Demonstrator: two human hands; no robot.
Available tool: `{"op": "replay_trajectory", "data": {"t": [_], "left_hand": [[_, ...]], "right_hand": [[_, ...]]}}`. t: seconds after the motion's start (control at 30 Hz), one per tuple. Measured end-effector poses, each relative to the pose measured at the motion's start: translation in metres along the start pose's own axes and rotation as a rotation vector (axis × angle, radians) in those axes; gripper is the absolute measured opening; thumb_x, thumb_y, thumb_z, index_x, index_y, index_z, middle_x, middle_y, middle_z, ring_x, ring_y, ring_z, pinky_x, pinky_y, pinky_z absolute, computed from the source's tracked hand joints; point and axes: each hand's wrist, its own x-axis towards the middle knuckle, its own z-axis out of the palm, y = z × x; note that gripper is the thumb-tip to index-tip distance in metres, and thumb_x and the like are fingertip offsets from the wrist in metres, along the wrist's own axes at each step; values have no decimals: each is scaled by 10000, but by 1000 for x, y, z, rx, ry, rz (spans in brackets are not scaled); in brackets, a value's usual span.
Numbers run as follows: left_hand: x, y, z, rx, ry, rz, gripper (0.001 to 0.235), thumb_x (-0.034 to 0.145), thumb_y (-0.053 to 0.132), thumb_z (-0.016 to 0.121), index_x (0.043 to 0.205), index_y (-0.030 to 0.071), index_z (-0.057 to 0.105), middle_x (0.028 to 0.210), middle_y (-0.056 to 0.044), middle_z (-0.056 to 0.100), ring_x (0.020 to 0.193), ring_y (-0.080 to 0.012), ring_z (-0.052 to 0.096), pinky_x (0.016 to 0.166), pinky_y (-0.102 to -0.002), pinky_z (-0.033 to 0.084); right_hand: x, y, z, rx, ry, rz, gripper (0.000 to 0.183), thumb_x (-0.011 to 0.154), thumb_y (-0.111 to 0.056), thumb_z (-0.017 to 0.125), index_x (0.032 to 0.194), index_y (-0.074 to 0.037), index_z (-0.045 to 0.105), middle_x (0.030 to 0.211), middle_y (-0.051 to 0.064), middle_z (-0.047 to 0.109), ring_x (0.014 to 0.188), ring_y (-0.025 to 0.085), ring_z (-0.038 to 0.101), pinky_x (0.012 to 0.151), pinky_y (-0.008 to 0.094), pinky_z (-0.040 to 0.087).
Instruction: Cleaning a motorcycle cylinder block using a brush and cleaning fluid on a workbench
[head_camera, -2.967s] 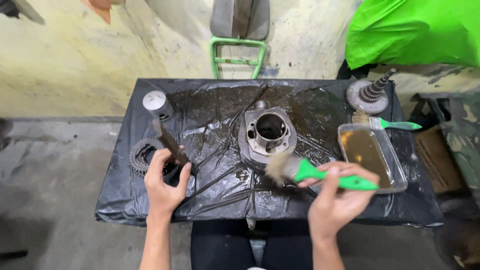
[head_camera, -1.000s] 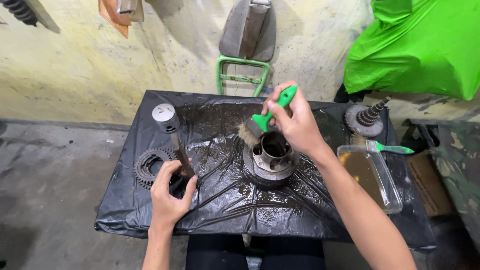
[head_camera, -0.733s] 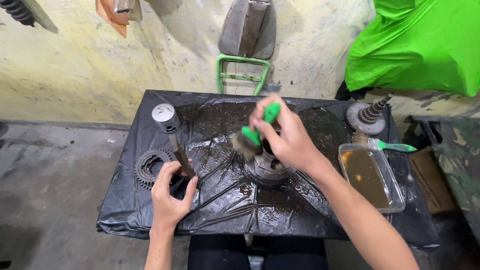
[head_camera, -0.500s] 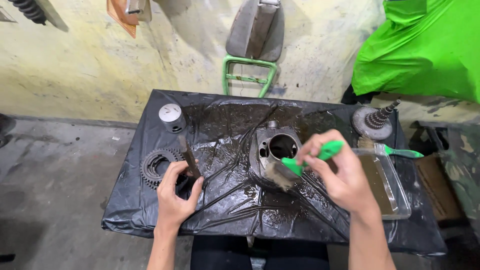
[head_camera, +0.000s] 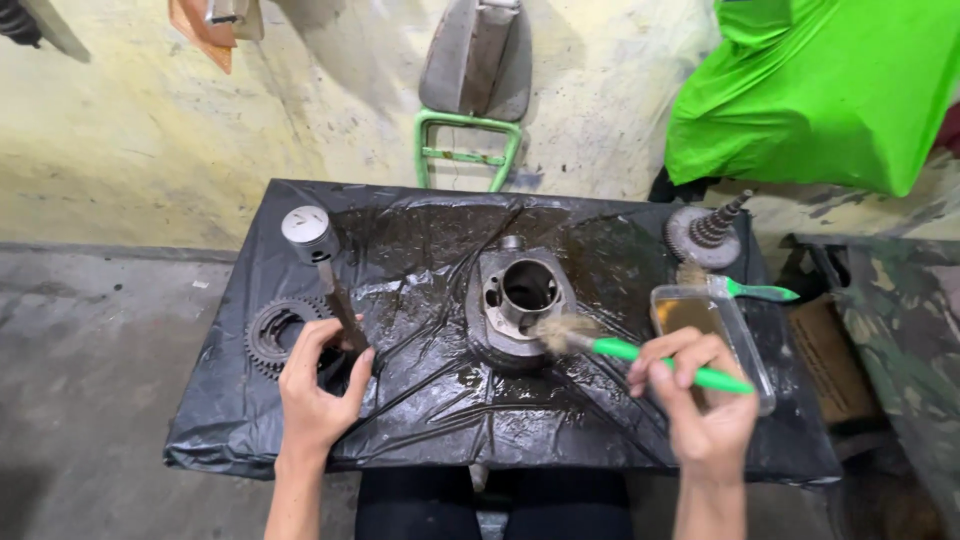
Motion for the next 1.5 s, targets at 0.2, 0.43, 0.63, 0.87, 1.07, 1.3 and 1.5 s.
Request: {"op": "replay_trajectory", "data": {"t": [0.2, 0.43, 0.63, 0.87, 1.07, 1.3, 1.5], "left_hand": [[0, 5, 1, 13, 7, -57, 223, 1025, 124, 729, 1199, 2, 659, 1020, -92, 628, 898, -206, 614, 892, -330, 513], [3, 9, 0, 20, -7, -86, 251, 1025, 135, 722, 1242, 11, 696, 1025, -75, 632, 914, -191, 620, 919, -324, 513], [2, 7, 2, 33, -15, -64, 230, 1027, 133, 715, 1215, 1, 700, 1022, -91, 646, 915, -215, 618, 929, -335, 493], [4, 6, 3, 43, 8, -47, 187, 1029, 140, 712, 1139, -5, 671, 1120, -126, 733, 926, -226, 643, 876, -334, 521], [-3, 8, 3, 45, 1, -50, 188, 1032, 137, 711, 1143, -12, 677, 1096, -127, 709, 929, -236, 637, 874, -337, 515], [0, 8, 2, 6, -5, -42, 168, 1012, 110, 720, 1126, -3, 672, 1105, -122, 728, 920, -227, 631, 877, -334, 515], [-2, 6, -1, 1, -20, -43, 201, 1011, 128, 727, 1167, 7, 692, 1066, -95, 691, 914, -220, 617, 898, -328, 499]], "right_hand": [[-19, 14, 49, 244, -56, 37, 219, 1016, 18, 618, 917, -136, 498, 848, 195, 664, 787, 252, 632, 644, 316, 594], [-24, 27, 15, 303, 16, 84, 165, 999, 46, 591, 966, -103, 527, 852, 171, 672, 783, 279, 653, 573, 352, 632], [-24, 22, 17, 256, 153, 64, 217, 996, 13, 596, 915, -135, 461, 779, 159, 584, 775, 265, 586, 505, 313, 581], [-24, 40, 3, 403, 145, 162, 205, 993, 11, 629, 963, -132, 486, 866, 187, 651, 757, 269, 644, 500, 350, 596], [-3, 37, -19, 281, 300, 171, 217, 1050, -17, 646, 1134, -133, 483, 1043, 193, 647, 755, 259, 624, 556, 363, 610], [-21, 53, -9, 362, 421, 295, 248, 1054, -62, 654, 1229, -115, 486, 996, 191, 650, 706, 249, 599, 483, 350, 521], [27, 83, -11, 292, 528, 188, 222, 1085, -47, 655, 1150, -170, 482, 1023, 193, 635, 729, 253, 582, 527, 330, 470]]}}
